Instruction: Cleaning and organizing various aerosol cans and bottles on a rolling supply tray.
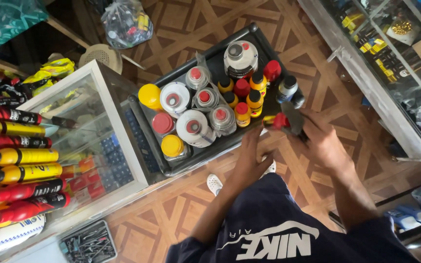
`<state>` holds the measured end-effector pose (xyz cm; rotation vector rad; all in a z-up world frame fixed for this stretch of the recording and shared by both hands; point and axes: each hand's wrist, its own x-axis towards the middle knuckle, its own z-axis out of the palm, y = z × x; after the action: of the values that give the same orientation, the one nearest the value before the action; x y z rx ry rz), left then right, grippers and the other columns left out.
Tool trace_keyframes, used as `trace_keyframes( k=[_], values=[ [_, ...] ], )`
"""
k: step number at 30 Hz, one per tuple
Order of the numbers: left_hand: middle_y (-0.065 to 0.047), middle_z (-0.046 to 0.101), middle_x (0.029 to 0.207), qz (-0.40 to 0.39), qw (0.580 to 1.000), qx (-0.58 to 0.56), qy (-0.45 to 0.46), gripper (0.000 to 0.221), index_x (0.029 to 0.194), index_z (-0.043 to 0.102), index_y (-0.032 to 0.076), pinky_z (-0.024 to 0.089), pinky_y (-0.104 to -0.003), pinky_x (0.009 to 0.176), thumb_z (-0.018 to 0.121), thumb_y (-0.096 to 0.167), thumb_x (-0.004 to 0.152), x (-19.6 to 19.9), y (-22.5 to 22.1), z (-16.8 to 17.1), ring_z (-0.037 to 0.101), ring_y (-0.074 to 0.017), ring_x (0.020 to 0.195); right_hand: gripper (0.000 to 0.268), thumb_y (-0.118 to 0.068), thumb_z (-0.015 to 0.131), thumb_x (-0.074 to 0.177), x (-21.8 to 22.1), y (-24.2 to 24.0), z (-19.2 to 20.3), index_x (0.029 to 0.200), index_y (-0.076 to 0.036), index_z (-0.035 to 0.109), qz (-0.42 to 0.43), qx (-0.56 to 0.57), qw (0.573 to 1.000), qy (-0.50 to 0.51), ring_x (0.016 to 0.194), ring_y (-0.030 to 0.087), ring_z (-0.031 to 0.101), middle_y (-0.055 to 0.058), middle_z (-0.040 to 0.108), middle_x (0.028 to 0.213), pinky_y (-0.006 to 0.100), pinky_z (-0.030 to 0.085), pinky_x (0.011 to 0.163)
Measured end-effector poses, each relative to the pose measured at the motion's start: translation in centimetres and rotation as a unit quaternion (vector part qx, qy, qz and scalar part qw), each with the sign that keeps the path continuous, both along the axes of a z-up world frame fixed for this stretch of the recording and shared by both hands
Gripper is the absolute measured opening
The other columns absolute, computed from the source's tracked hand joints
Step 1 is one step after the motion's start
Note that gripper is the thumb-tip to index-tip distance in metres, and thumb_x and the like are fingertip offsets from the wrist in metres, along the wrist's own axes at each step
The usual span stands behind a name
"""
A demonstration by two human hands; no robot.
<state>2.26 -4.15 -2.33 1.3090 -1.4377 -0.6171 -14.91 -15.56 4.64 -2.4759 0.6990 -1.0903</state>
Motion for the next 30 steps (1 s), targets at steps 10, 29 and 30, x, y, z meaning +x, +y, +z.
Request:
trace_keyframes(
  k=[10, 29, 30],
  values=[
    [-0.022, 0.046, 0.136, 0.036, 0.995, 0.077, 0.044, 0.062, 0.144, 0.046, -0.001, 0.052, -0.041, 0.104, 0.072, 0.007, 0.088, 1.3, 2.6, 0.5, 0.056, -0.0406, 0.126, 0.026, -0.002, 0.079, 0.086, 3.1, -3.8, -0.6, 0.102, 0.012, 0.065, 0.003, -0.068, 0.995, 0.066, 0.104, 0.048, 0.071, 0.031, 0.063, 0.123, 0.045, 0.061, 0.083],
    [-0.014, 0.063, 0.107, 0.084, 0.986, 0.118, 0.083, 0.04, 0.126, 0.064, 0.004, 0.062, -0.044, 0.083, 0.073, 0.006, 0.088, 0.6, 6.7, -1.6, 0.074, -0.0399, 0.096, 0.028, -0.005, 0.079, 0.085, 5.0, -4.7, -2.0, 0.112, -0.001, 0.07, -0.063, -0.097, 0.988, 0.098, 0.101, 0.038, 0.074, 0.018, 0.069, 0.116, 0.041, 0.063, 0.082],
    [-0.014, 0.063, 0.107, 0.082, 0.987, 0.117, 0.081, 0.04, 0.126, 0.064, 0.004, 0.062, -0.044, 0.083, 0.073, 0.006, 0.088, 1.1, 7.5, -1.4, 0.074, -0.0399, 0.096, 0.028, -0.005, 0.079, 0.085, 5.1, -4.7, -0.9, 0.112, -0.001, 0.07, -0.065, -0.098, 0.988, 0.096, 0.101, 0.038, 0.074, 0.018, 0.069, 0.116, 0.041, 0.063, 0.082]
  ],
)
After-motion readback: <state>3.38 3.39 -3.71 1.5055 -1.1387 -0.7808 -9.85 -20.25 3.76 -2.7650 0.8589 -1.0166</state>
